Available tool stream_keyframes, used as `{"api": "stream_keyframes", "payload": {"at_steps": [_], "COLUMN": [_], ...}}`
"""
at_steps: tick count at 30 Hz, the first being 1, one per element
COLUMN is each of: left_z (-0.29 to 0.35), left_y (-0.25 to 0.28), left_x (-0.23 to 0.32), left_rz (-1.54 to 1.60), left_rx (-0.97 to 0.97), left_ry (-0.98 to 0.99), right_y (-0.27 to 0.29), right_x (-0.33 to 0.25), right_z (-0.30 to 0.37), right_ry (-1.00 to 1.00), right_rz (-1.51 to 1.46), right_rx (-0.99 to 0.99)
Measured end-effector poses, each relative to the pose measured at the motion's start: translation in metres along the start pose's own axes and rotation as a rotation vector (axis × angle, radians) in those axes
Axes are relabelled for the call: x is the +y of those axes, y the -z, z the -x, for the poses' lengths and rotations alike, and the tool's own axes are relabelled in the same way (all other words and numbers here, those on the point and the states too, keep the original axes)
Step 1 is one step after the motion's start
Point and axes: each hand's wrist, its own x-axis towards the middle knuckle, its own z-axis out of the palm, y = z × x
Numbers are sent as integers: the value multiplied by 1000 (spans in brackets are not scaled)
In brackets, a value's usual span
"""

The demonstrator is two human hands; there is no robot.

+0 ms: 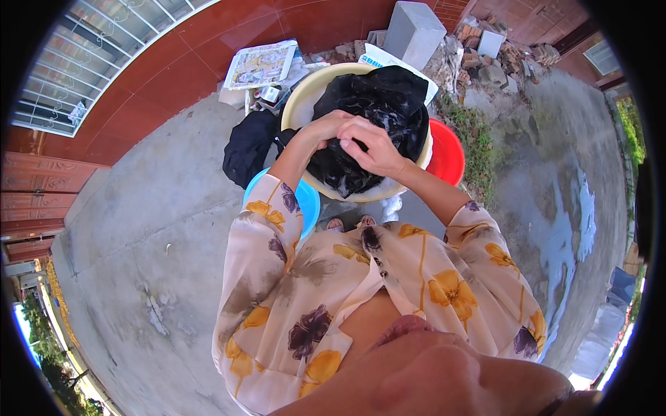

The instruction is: The person hand-washes a dark garment in a yellow basin filled with soapy water. They repeatedly submerge, agitate, and wring the fabric, then lift and inspect it before returning it to the basin.

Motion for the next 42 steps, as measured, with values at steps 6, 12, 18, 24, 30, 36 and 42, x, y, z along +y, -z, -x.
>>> {"api": "stream_keyframes", "payload": {"at_steps": [6, 12, 18, 24, 30, 36, 42], "left_z": [5, 20, 58, 101, 128, 133, 143], "left_y": [-27, -32, -1, 38, 50, 35, 15], "left_x": [29, 21, 45, 122, 84, 43, 32], "left_rz": [-155, -670, -413, 213, 99, -96, -268], "left_rx": [-30, -92, 500, 763, 246, 166, 91], "left_ry": [-357, -353, -647, -1149, -1310, -1069, -1025], "right_y": [72, 26, 34, 55, 64, 35, -4], "right_x": [126, 147, 86, -43, 26, 35, 52], "right_z": [-5, 23, -56, -127, -66, -66, -100], "right_ry": [-605, -516, -652, -225, -349, -46, 35], "right_rz": [-327, 315, -310, -318, -90, 271, 29], "right_rx": [-91, -25, 636, 422, 176, -23, -252]}}
